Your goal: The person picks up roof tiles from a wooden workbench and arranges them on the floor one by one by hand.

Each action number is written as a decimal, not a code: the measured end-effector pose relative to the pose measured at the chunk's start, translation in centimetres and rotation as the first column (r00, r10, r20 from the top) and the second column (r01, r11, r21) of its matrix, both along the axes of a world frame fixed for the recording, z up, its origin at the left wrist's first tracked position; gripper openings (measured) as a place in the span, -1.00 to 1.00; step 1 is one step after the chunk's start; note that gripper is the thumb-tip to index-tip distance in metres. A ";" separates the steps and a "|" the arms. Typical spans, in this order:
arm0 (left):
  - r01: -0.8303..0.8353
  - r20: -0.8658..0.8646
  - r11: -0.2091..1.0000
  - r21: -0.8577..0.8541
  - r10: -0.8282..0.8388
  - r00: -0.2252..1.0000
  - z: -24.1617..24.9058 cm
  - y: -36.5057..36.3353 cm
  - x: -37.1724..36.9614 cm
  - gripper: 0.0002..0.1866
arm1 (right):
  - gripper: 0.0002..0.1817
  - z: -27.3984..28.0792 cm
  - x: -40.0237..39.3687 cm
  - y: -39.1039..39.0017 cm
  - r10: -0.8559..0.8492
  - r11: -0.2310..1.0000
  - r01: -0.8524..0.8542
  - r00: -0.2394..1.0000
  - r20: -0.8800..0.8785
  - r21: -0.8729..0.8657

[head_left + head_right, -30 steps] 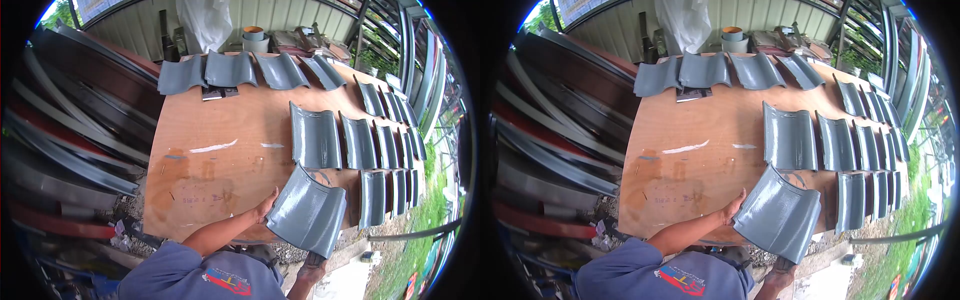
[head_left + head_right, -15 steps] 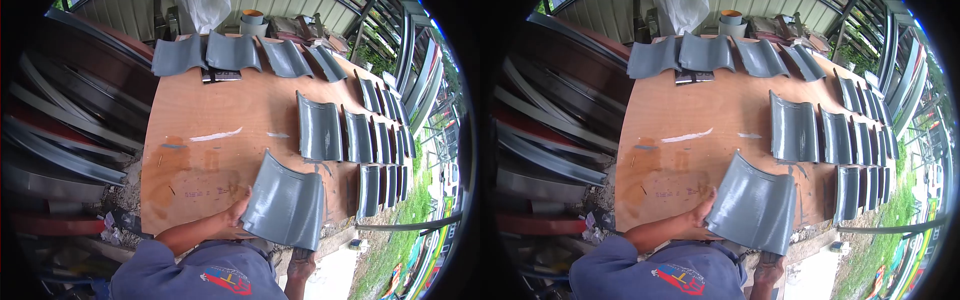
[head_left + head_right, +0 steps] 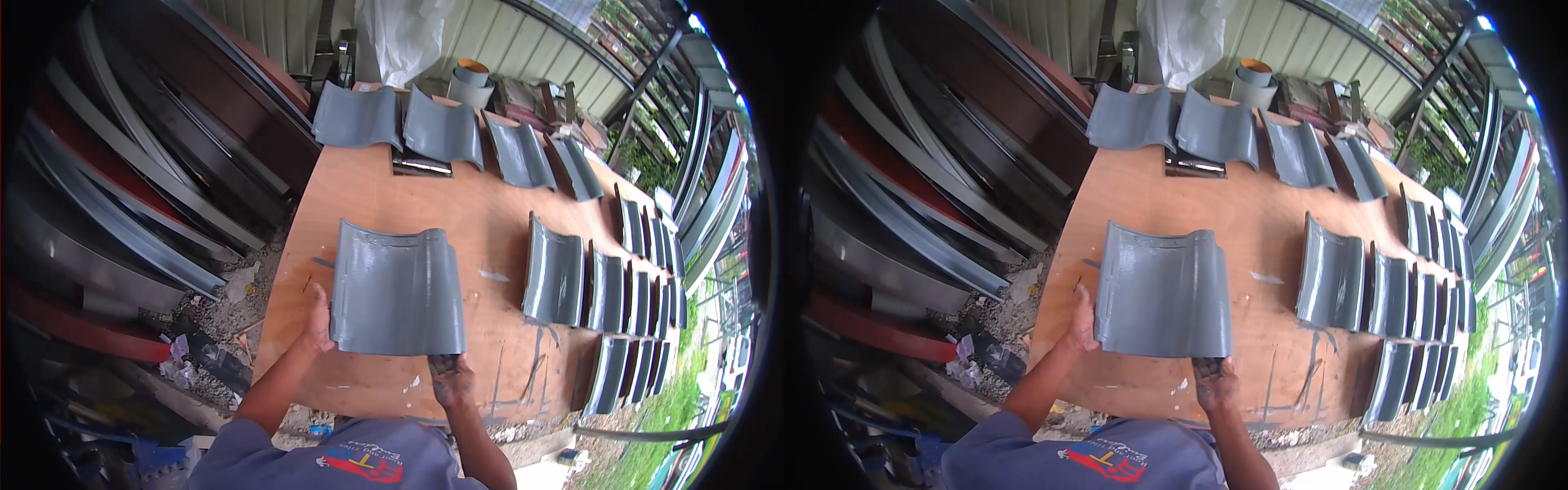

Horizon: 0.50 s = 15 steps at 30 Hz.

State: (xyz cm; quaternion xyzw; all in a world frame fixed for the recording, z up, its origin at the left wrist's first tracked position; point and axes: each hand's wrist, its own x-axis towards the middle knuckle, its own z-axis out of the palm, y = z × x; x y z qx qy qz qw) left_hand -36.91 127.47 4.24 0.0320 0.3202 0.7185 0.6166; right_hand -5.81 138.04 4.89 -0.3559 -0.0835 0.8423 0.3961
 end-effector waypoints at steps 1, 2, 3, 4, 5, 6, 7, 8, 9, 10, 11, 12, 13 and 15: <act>-0.105 0.002 0.992 0.073 0.105 0.994 0.0 0.2 -1.1 -0.08 | -0.53 -1.3 -1.0 0.8 0.057 0.998 -0.057 0.998 -0.002 0.040; -0.171 -0.004 0.984 0.042 0.171 0.985 0.3 -0.6 -1.7 -0.02 | -0.53 -2.0 -2.2 1.3 0.073 0.996 -0.073 0.997 0.002 0.059; -0.185 0.000 0.981 0.058 0.185 0.983 0.0 -1.3 -2.3 -0.02 | -0.52 -2.6 -3.6 1.7 0.074 0.997 -0.074 0.997 -0.009 0.010; -0.217 0.019 0.974 0.060 0.217 0.976 -0.4 -2.2 -2.7 0.01 | -0.50 -3.1 -4.9 2.0 0.071 0.996 -0.072 0.997 -0.024 -0.044; -0.245 0.034 0.968 0.054 0.244 0.969 -0.7 -2.6 -3.1 0.04 | -0.50 -3.5 -5.8 2.2 0.077 0.996 -0.078 0.997 -0.028 -0.039; -0.299 -0.073 0.953 -0.047 0.296 0.952 -1.1 -2.3 -3.2 0.08 | -0.49 -4.0 -6.5 2.0 0.096 0.993 -0.098 0.995 -0.024 -0.059; -0.308 -0.079 0.950 -0.051 0.303 0.950 -1.8 -1.6 -3.7 0.08 | -0.48 -4.3 -7.4 1.9 0.119 0.989 -0.120 0.993 -0.021 -0.081; -0.387 -0.109 0.918 -0.082 0.378 0.919 -2.6 -0.8 -4.5 0.07 | -0.46 -4.2 -8.3 1.8 0.122 0.986 -0.122 0.993 -0.007 -0.118; -0.460 -0.143 0.881 -0.113 0.443 0.885 -3.3 -0.5 -5.3 0.07 | -0.46 -4.7 -9.4 1.9 0.127 0.984 -0.128 0.992 -0.014 -0.125; -0.461 -0.150 0.879 -0.119 0.444 0.884 -3.0 -0.2 -6.3 0.07 | -0.46 -5.4 -10.4 2.2 0.127 0.981 -0.128 0.992 -0.019 -0.143; -0.460 -0.181 0.877 -0.136 0.435 0.882 -2.4 0.6 -7.5 0.08 | -0.46 -5.7 -11.2 2.6 0.126 0.979 -0.127 0.992 -0.018 -0.160; -0.460 -0.210 0.875 -0.152 0.426 0.880 -1.9 1.5 -8.6 0.09 | -0.46 -6.0 -12.1 3.4 0.127 0.978 -0.128 0.992 -0.017 -0.164; -0.460 -0.210 0.874 -0.157 0.426 0.880 -1.5 2.4 -9.6 0.09 | -0.45 -5.6 -13.3 4.6 0.148 0.980 -0.147 0.989 -0.004 -0.136; -0.456 -0.228 0.874 -0.164 0.416 0.880 -1.2 4.2 -11.8 0.11 | -0.45 -5.2 -15.9 6.7 0.164 0.980 -0.163 0.986 0.001 -0.111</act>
